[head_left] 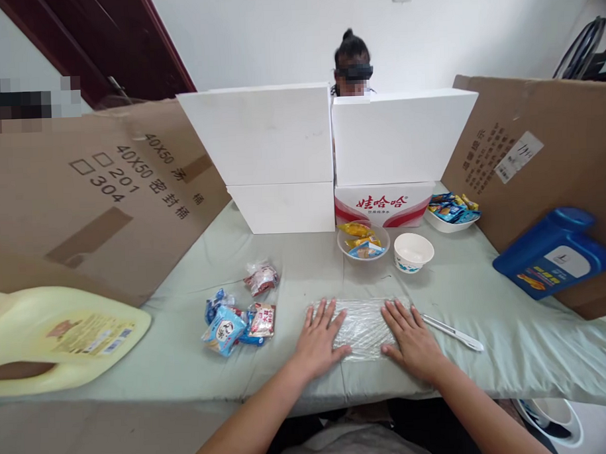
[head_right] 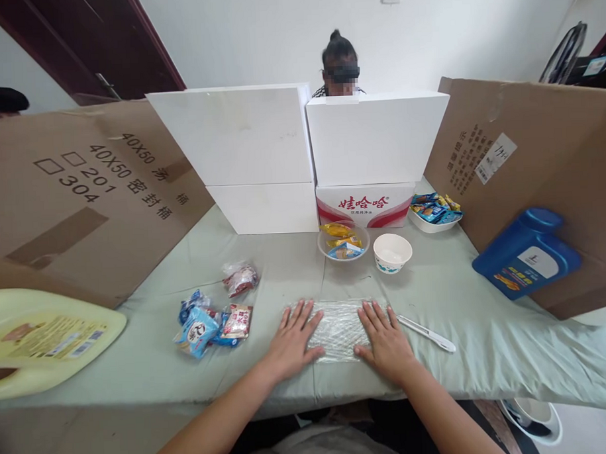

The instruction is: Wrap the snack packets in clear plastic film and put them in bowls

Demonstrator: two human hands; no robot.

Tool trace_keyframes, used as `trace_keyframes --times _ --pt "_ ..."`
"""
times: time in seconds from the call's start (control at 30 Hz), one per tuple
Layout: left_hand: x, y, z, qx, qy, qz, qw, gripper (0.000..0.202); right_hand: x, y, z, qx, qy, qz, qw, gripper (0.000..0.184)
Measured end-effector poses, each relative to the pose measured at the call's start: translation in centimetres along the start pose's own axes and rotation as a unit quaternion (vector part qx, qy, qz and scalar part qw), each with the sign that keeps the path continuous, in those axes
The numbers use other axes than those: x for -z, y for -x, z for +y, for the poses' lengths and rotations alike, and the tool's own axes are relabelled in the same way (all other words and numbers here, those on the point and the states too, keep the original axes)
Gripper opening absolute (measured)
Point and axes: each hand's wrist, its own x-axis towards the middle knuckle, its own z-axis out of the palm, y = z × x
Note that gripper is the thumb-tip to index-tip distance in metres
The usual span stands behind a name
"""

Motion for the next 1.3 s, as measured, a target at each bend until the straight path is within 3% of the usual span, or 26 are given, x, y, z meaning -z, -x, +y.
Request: trace_keyframes --times 0.07,0.17,0.33,0.43,0.53,0.63,0.83,0.93,1.03,1.17,1.3 --pt "0.4 1.9 -1.8 0.019 -0.010 0.029 0.999 0.076 0.4 1.5 0.8 0.003 0.005 0.027 1.000 0.079" --pt "0.8 5.0 -3.4 -0.025 -0.004 0.065 0.998 0.071 1.4 3.8 1.2 0.043 -0.010 0.040 0.998 0.076" --pt "1.5 8.5 -3.5 -0.117 0.046 0.072 0.989 0.037 2.3 6.8 0.7 0.053 -0.058 0.055 0.995 0.050" --pt "1.6 9.1 -3.3 -0.134 0.062 0.104 0.984 0.023 2.1 8.0 0.5 0.058 -0.072 0.060 0.994 0.048" --pt "1.5 8.9 -3.3 -0.135 0.064 0.137 0.979 0.027 2.0 8.7 0.4 0.065 -0.068 0.063 0.994 0.051" --pt "1.5 8.5 -3.1 -0.140 0.057 0.158 0.976 0.023 2.2 9.0 0.3 0.070 -0.075 0.066 0.993 0.041" --pt "2.9 8.2 -2.4 -0.144 0.125 0.127 0.973 0.020 3.3 9.3 0.1 0.046 -0.183 0.057 0.980 0.020" --pt "3.2 7.5 -2.5 -0.101 0.171 0.134 0.971 0.016 3.4 8.8 0.3 -0.018 -0.254 0.064 0.965 0.020" --pt "2.6 5.7 -2.8 -0.030 0.174 0.156 0.972 0.015 3.0 7.4 0.4 -0.127 -0.278 0.075 0.949 0.024" --pt "1.0 2.7 -2.8 0.071 0.107 0.201 0.971 0.016 2.3 4.7 0.2 -0.244 -0.233 0.062 0.939 0.031" --pt "-0.5 0.8 -2.5 0.123 0.034 0.195 0.973 0.015 2.1 3.1 -0.2 -0.276 -0.145 0.026 0.950 0.031"
